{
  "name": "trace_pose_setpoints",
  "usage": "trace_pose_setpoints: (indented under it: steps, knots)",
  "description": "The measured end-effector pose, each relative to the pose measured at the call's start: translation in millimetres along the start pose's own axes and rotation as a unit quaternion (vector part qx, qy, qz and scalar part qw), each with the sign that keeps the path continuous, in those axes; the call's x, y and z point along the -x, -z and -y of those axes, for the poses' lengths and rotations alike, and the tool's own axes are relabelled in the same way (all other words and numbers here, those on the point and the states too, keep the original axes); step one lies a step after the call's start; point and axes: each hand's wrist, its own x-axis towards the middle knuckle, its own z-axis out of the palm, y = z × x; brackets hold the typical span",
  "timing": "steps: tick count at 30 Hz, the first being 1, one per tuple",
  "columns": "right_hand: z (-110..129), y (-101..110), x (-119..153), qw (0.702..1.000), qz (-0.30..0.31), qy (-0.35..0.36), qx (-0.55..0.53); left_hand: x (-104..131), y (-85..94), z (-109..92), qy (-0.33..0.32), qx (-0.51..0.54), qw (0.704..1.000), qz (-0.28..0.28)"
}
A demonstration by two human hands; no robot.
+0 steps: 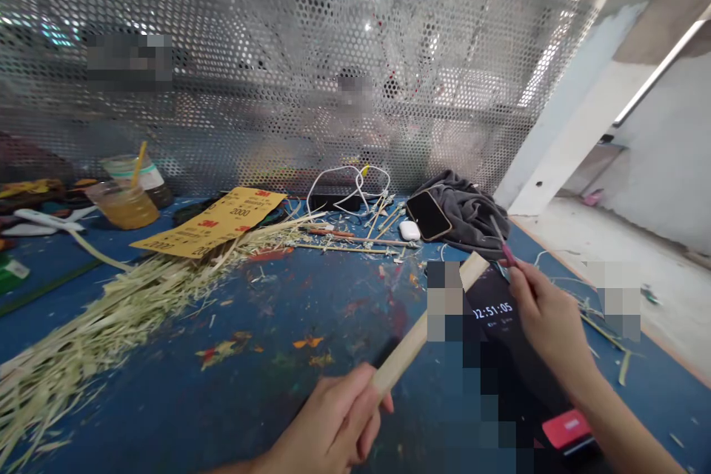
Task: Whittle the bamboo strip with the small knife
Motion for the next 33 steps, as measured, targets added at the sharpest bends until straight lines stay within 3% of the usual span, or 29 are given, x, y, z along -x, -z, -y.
trace_pose_setpoints:
  steps: [3,7,10,14,19,24,27,30,33]
  knots:
    - [-9,4,-9,0.999,0.012,-0.022,-0.028,-1,0.6,1,0.002,0.047,0.999,0.013]
    - [9,-1,9,0.983,0.094,-0.024,-0.153,-5,4.9,4,0.006,0.126,0.992,0.022]
    - [24,-6,21,0.937,0.161,-0.072,-0.301,-8,8.0,3,0.011,0.147,0.989,0.014]
    - [31,-11,24,0.836,0.247,-0.163,-0.463,-12,9.6,-2,0.031,0.186,0.980,-0.056]
    - [34,-22,28,0.801,0.265,-0.225,-0.487,-14,11.4,-4,0.032,0.231,0.969,-0.086]
    - [42,-22,34,0.792,0.290,-0.237,-0.483,-18,17.3,-3,-0.006,0.306,0.952,0.016]
    - [45,-21,38,0.797,0.299,-0.231,-0.471,-20,22.8,-6,-0.035,0.380,0.919,0.097]
    - [45,-24,43,0.801,0.303,-0.228,-0.464,-19,28.4,-8,-0.013,0.420,0.889,0.183]
    - [45,-28,47,0.804,0.316,-0.227,-0.449,-17,29.9,-7,0.010,0.431,0.881,0.196]
